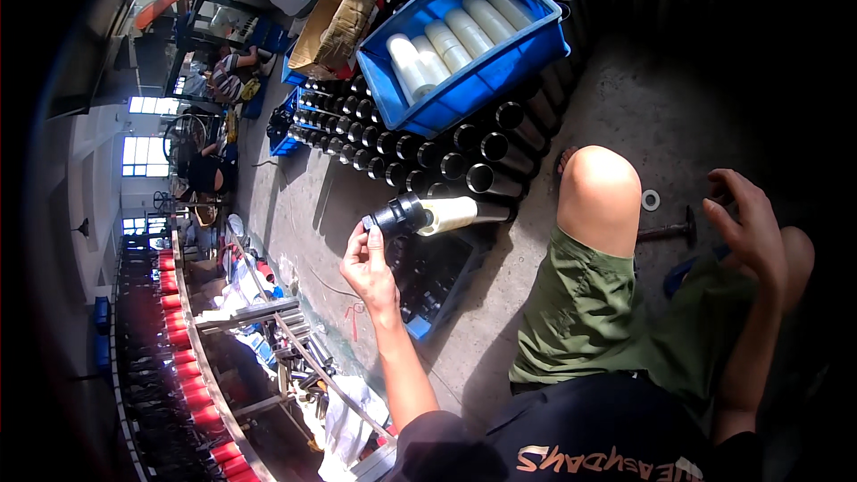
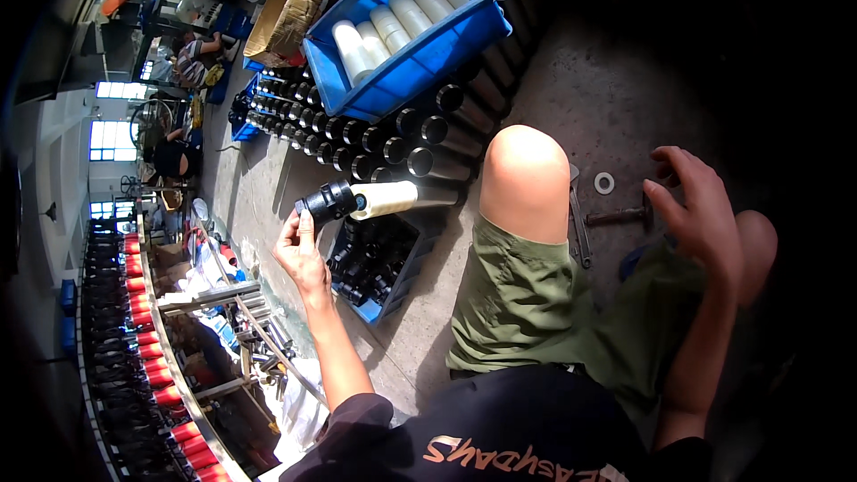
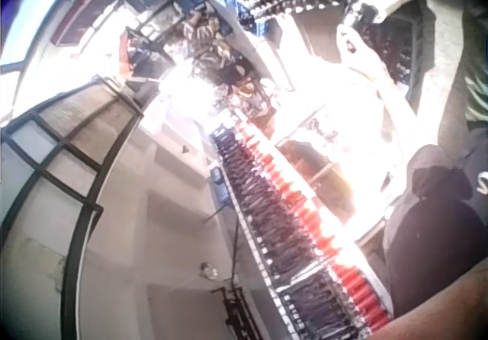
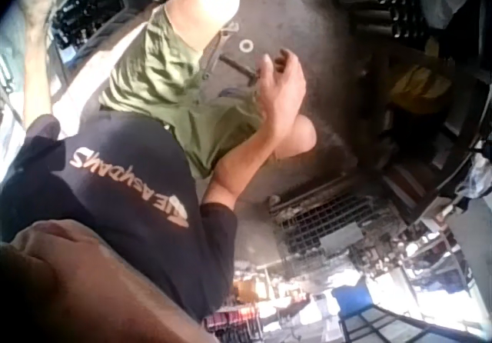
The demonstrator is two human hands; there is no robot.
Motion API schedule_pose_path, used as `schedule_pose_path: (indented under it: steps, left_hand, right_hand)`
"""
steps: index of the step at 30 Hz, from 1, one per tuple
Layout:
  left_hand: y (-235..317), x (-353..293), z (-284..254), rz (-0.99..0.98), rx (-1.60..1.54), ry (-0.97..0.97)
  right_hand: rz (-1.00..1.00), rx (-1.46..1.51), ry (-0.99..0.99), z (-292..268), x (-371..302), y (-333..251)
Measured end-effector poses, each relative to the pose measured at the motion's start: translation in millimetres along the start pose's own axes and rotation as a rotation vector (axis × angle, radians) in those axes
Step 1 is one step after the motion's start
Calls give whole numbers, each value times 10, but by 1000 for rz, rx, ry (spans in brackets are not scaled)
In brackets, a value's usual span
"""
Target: The person secures metal tubes in a vice, attaches end pieces by tightening a lever handle, and transfers the finished units into a wire transport basket.
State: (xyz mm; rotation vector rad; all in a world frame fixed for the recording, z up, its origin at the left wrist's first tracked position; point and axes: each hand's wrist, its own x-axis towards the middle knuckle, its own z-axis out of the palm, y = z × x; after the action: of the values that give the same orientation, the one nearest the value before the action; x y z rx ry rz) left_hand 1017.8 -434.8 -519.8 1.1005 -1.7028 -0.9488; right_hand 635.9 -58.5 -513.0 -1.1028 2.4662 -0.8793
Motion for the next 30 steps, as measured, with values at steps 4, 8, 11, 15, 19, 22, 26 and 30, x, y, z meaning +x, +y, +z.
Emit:
schedule_pose_path:
  steps: [4, 8, 11, 15, 19, 22, 26, 30]
  left_hand:
    - [152, 68, 21, -70, -377, -60]
    - [175, -70, 76, 193, 338, -24]
    - [242, 3, 169, 160, 390, -81]
    - [424, 132, 35, 247, 250, -11]
    - [462, 58, 178, 393, 544, -53]
    - [162, 158, 169, 432, 567, -186]
    - [475, 220, 217, 369, 526, -198]
    - [818, 102, 206, 649, 758, -69]
  right_hand:
    - [100, -8, 52, -118, -192, 86]
    - [33, 23, 33, -161, -296, 154]
    - [26, 27, 19, -150, -361, 142]
    - [70, -15, 49, -182, -383, 146]
    - [54, -34, 25, -235, -408, 121]
    - [24, -6, 19, -200, -394, 120]
    - [45, -28, 12, -213, -383, 109]
    - [58, -12, 15, -187, -385, 100]
